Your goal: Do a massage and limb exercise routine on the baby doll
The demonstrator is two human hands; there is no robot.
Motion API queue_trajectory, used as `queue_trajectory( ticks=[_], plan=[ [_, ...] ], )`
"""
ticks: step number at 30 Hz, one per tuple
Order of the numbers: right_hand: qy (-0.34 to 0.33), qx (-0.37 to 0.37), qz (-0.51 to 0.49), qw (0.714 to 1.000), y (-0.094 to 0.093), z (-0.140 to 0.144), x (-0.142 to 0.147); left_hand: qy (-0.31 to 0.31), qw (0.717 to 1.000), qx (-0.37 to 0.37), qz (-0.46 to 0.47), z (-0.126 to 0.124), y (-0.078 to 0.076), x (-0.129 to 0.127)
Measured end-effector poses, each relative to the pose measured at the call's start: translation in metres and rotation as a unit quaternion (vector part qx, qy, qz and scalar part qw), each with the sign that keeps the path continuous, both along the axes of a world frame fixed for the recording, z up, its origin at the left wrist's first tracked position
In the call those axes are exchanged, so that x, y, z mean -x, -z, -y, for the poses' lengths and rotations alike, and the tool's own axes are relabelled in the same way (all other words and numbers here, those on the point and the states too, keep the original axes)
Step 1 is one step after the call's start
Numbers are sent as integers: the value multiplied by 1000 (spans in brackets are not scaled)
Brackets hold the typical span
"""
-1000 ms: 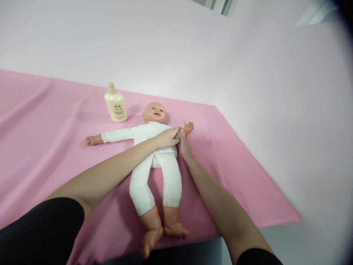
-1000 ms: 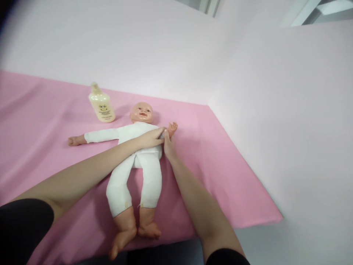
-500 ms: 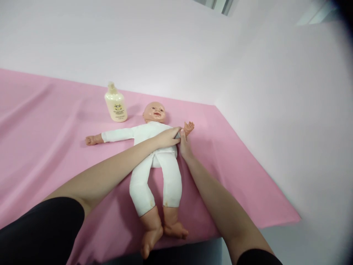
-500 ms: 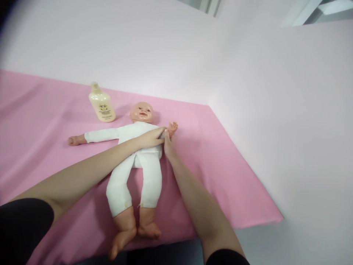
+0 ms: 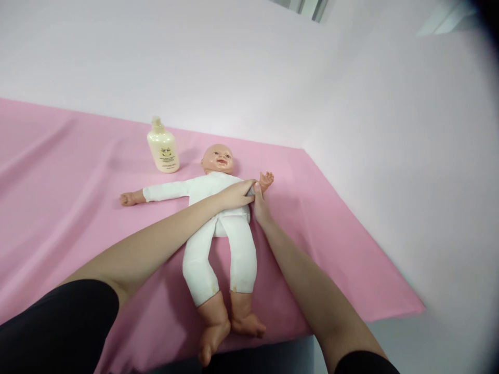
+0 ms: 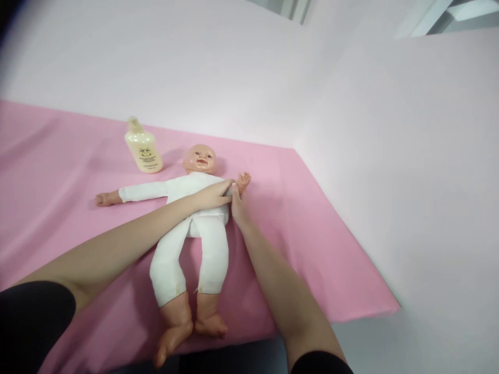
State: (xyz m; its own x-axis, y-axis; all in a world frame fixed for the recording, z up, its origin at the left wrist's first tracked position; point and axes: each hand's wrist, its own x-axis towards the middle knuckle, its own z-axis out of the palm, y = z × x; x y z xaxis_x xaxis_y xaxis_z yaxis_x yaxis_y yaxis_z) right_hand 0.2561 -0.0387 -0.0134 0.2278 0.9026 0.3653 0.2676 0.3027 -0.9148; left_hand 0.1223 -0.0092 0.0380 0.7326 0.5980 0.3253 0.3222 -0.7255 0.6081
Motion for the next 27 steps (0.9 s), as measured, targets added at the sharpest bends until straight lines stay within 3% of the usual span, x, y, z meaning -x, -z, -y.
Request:
queue_trajectory(
  ticks=[27],
  plan=[
    [6, 0, -9, 1000, -1, 0, 2, -10, 1000, -6, -16, -1, 2, 0]
  ],
)
